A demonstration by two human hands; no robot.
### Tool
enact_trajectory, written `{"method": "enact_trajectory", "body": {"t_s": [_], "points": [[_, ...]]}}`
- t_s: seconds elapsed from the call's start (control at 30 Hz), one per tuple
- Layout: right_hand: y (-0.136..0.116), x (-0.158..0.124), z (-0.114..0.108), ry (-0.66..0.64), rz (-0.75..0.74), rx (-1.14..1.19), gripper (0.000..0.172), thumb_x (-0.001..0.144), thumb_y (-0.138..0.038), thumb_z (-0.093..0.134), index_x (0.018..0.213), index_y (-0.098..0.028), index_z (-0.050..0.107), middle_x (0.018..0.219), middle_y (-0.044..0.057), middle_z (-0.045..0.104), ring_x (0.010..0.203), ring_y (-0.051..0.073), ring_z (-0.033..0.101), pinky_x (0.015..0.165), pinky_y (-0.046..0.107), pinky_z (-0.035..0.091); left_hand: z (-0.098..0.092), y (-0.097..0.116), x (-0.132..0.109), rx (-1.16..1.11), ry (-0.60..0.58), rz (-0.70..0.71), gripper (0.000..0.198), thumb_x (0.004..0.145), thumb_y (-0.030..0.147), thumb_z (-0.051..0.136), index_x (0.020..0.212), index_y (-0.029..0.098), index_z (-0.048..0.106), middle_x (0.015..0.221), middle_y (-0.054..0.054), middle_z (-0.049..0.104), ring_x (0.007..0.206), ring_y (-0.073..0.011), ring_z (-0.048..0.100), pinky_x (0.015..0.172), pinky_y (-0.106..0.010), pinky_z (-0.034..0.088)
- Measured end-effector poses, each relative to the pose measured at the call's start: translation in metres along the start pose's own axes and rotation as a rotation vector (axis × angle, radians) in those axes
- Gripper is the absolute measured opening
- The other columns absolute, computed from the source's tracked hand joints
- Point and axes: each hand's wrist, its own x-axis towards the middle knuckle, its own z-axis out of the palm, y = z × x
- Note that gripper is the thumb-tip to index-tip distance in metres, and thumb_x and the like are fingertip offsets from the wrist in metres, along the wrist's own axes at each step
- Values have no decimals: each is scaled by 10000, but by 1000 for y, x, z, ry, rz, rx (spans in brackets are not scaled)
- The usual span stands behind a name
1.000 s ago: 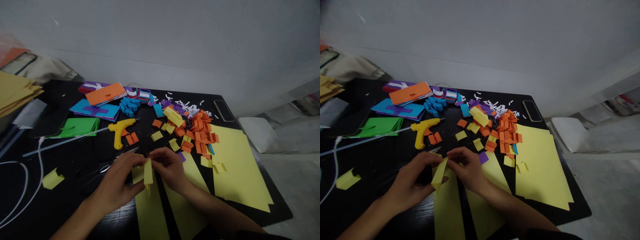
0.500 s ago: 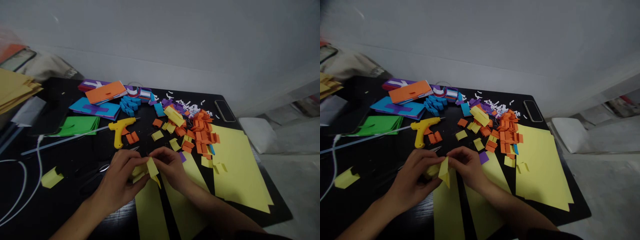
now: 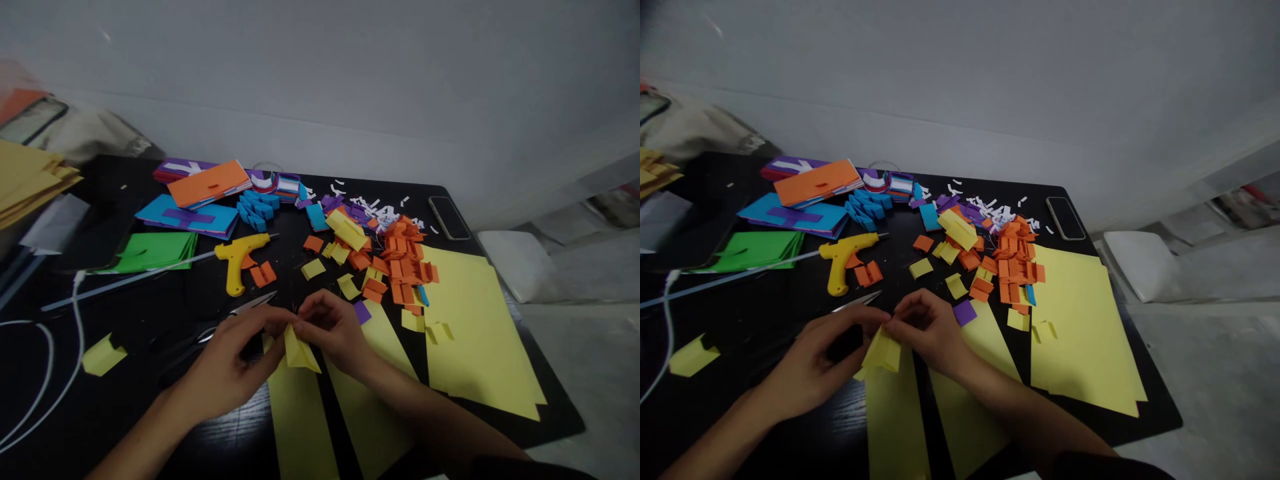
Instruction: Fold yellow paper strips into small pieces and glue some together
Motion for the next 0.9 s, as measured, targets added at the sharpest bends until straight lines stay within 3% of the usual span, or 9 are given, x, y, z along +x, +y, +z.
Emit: {"method": "enact_trajectory", "body": {"t_s": [0.37, 0.7, 0.9], "points": [[-4, -1, -2, -107, -20, 77, 295, 773, -350, 870, 963, -217, 687, 865, 6, 724, 757, 128, 674, 694, 245, 532, 4, -2, -1, -1, 86, -53, 191, 880, 164, 709, 1044, 264, 703, 850, 63, 764, 739, -105, 731, 696, -179, 579], [-3, 0, -4, -109, -81, -64, 203, 801, -366, 821, 887, -212, 720, 831, 14, 723, 731, 139, 649, 672, 262, 515, 4, -7, -3, 70, 80, -2, 237, 893, 171, 690, 1101, 285, 692, 937, 57, 804, 814, -125, 781, 753, -198, 606], [-5, 0, -9, -151, -175, -210, 173, 833, -337, 805, 931, -212, 736, 845, 18, 730, 738, 146, 650, 673, 267, 505, 4, -7, -4, 32, 66, -115, 203, 887, 174, 680, 1064, 274, 682, 886, 56, 811, 800, -149, 793, 702, -215, 609]]}}
